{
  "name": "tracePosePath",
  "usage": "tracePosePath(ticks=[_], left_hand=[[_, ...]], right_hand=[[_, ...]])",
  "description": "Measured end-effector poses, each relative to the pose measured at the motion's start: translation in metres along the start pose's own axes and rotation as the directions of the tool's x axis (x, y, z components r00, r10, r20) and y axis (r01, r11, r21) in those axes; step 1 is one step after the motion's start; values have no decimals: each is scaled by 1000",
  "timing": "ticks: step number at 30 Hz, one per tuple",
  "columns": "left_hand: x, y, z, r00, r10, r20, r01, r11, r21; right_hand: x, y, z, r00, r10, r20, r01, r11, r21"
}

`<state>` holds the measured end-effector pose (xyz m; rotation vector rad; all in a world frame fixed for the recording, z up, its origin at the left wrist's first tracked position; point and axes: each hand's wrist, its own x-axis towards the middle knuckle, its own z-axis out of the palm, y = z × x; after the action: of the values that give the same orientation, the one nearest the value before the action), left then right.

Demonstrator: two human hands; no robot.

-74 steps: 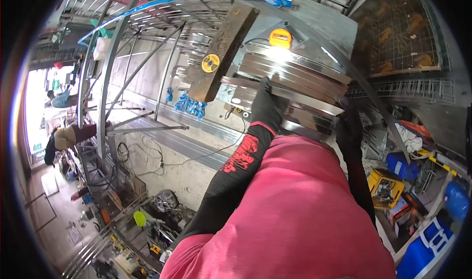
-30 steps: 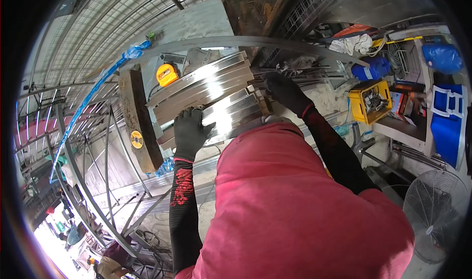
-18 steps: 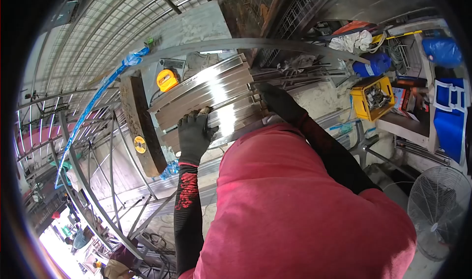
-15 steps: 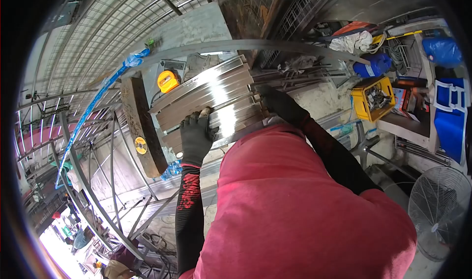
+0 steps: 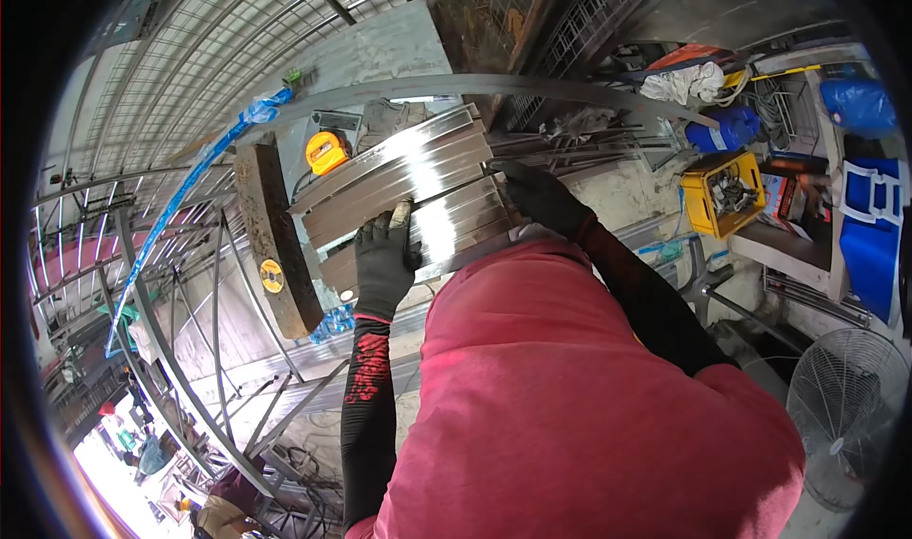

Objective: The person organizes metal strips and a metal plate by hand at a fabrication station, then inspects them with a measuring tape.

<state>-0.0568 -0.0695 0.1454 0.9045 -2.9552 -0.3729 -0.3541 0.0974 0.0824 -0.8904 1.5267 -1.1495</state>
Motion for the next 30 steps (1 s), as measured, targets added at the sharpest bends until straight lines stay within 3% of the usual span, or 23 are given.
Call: tracePosePath(ticks=[1, 3, 4, 6, 7, 9, 10, 12, 18, 20, 22, 23, 25, 26, 27, 28, 30], left_hand=[[0, 0, 0, 1000, 1, -4, -1, 1000, 7], [0, -1, -3, 1000, 2, 2, -2, 1000, -6], [0, -1, -3, 1000, 4, 8, -4, 1000, -19], [0, -2, -3, 1000, -1, 13, 2, 999, -32], [0, -2, -2, 1000, -3, 18, 4, 999, -46], [-1, -2, 0, 1000, -1, 3, 1, 999, -37], [-1, -2, 0, 1000, 3, -13, -3, 1000, -27], [-1, -2, 0, 1000, 11, -19, -11, 1000, -26], [-2, -1, 0, 1000, 3, -25, -3, 1000, -30], [-3, -3, -2, 1000, 3, -8, -3, 999, -45], [-11, -4, -6, 975, 40, -216, -36, 999, 22], [-14, -7, -10, 975, 45, -215, -41, 999, 21], [-23, -16, -20, 876, -277, -394, 187, 950, -251], [-35, -22, -14, 786, -413, -460, 350, 911, -219], [-46, -35, -3, 758, -468, -455, 430, 882, -192], [-54, -46, 6, 723, -522, -453, 508, 846, -164], [-58, -52, 11, 735, -518, -438, 480, 853, -203]], right_hand=[[3, 7, -1, 1000, 0, 1, 0, 1000, 0], [11, 29, -4, 974, -221, -41, 212, 964, -163], [10, 26, -5, 975, -221, -38, 212, 964, -163], [7, 8, -7, 998, 57, -26, -57, 998, 3], [6, 3, -7, 998, 57, -25, -57, 998, 3], [5, -6, -7, 958, 284, 44, -287, 946, 150], [5, -2, -5, 958, 283, 42, -286, 946, 150], [6, 8, 0, 999, 7, -52, -7, 1000, -7], [7, 13, 3, 994, 72, -87, -67, 996, 61], [7, 15, 1, 996, 17, -83, -17, 1000, 10], [7, 22, -4, 996, -37, -81, 34, 999, -39], [9, 30, -7, 996, -54, -71, 48, 995, -88], [9, 38, -10, 996, -67, -65, 58, 989, -137], [10, 35, -8, 996, 31, -87, -29, 999, 23], [11, 32, -6, 988, 129, -90, -110, 977, 184], [10, 24, -4, 988, 128, -86, -111, 977, 183], [6, 6, -1, 984, 168, -51, -156, 970, 185]])
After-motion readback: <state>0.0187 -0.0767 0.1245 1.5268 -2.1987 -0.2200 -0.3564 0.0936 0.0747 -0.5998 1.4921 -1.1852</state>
